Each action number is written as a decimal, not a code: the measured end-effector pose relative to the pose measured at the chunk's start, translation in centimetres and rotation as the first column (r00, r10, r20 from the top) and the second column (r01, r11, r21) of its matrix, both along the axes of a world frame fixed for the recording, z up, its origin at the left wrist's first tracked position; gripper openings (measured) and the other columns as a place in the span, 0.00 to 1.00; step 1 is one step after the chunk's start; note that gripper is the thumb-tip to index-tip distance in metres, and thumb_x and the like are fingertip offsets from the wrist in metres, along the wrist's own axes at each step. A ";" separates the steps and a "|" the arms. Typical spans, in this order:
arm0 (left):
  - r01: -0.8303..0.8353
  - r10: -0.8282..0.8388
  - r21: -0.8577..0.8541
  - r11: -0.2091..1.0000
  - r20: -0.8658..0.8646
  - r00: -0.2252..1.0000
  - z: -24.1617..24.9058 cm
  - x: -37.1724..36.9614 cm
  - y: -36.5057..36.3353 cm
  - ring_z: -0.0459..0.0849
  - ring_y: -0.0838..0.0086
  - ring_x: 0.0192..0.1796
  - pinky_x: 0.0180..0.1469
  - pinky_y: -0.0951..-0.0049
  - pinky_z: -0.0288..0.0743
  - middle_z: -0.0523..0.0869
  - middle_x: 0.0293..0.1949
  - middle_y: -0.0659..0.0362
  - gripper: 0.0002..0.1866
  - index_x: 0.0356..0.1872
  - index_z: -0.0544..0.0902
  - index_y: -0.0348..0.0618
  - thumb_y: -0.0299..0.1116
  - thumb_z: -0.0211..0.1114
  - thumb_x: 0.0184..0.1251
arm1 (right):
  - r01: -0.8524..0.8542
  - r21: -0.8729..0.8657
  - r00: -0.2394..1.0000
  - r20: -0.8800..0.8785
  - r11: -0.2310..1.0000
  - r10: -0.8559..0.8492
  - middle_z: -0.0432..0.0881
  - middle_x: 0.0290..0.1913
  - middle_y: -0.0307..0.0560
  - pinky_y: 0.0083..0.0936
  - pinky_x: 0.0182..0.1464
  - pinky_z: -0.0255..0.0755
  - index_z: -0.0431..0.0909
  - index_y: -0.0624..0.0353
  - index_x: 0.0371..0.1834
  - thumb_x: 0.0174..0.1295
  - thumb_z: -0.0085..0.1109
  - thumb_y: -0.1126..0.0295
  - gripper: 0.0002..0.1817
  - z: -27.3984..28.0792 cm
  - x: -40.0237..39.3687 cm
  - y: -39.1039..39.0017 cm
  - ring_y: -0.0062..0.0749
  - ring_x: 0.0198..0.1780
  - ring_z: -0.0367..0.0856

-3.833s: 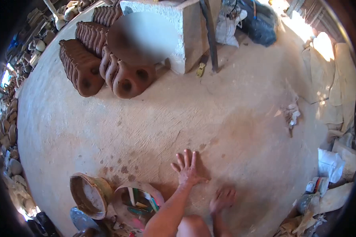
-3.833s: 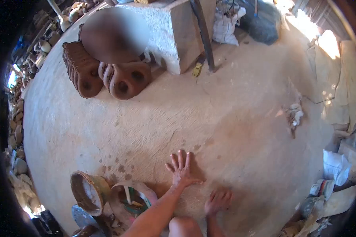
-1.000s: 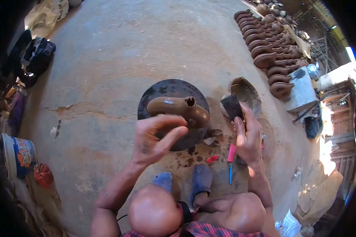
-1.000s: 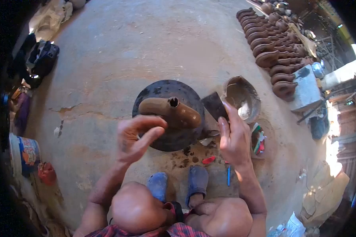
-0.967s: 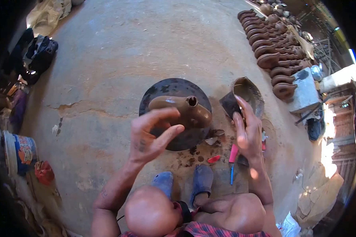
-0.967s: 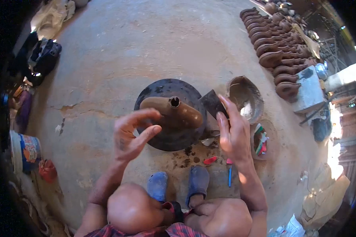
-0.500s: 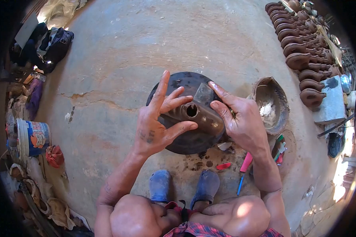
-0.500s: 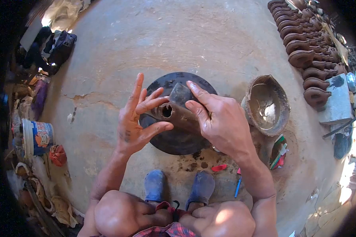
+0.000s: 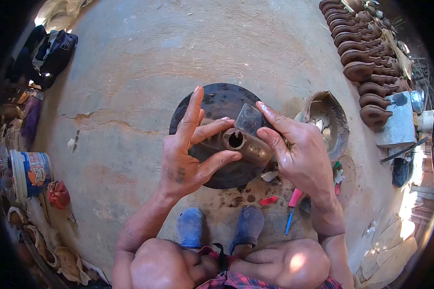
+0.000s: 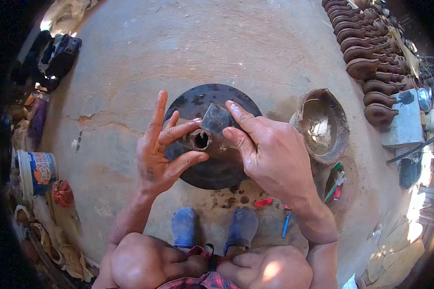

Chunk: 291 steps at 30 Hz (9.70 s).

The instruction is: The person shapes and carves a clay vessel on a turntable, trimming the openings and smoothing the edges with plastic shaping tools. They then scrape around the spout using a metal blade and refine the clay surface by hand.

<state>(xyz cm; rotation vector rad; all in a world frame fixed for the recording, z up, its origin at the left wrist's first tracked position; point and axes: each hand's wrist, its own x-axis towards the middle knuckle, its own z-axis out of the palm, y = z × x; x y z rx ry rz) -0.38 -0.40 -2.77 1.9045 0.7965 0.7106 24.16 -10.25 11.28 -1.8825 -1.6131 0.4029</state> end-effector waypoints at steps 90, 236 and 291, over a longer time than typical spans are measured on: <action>0.034 -0.059 0.260 0.965 0.089 0.994 2.4 6.8 -2.5 0.93 0.68 0.48 0.55 0.67 0.86 0.94 0.48 0.49 0.34 0.70 0.68 0.38 0.31 0.79 0.70 | 0.348 0.086 0.924 0.141 0.934 -0.357 0.87 0.38 0.60 0.45 0.36 0.78 0.82 0.58 0.71 0.75 0.67 0.59 0.25 -0.8 -4.0 -3.8 0.58 0.36 0.87; 0.406 -0.388 -0.062 0.912 0.191 0.902 10.4 4.5 6.2 0.92 0.71 0.48 0.56 0.69 0.84 0.95 0.48 0.48 0.67 0.87 0.47 0.33 0.35 0.90 0.55 | 0.295 -0.049 0.951 0.114 0.954 -0.288 0.81 0.34 0.58 0.35 0.38 0.75 0.79 0.67 0.71 0.74 0.67 0.71 0.24 0.5 -8.1 -2.5 0.44 0.31 0.79; 0.201 -0.287 0.380 0.903 0.187 0.939 6.1 4.8 3.6 0.93 0.67 0.52 0.58 0.64 0.86 0.95 0.49 0.51 0.40 0.71 0.71 0.44 0.37 0.84 0.61 | 0.190 -0.017 0.969 0.162 0.982 -0.184 0.77 0.34 0.57 0.40 0.38 0.74 0.81 0.64 0.70 0.70 0.69 0.74 0.25 1.8 -5.6 -1.6 0.52 0.32 0.80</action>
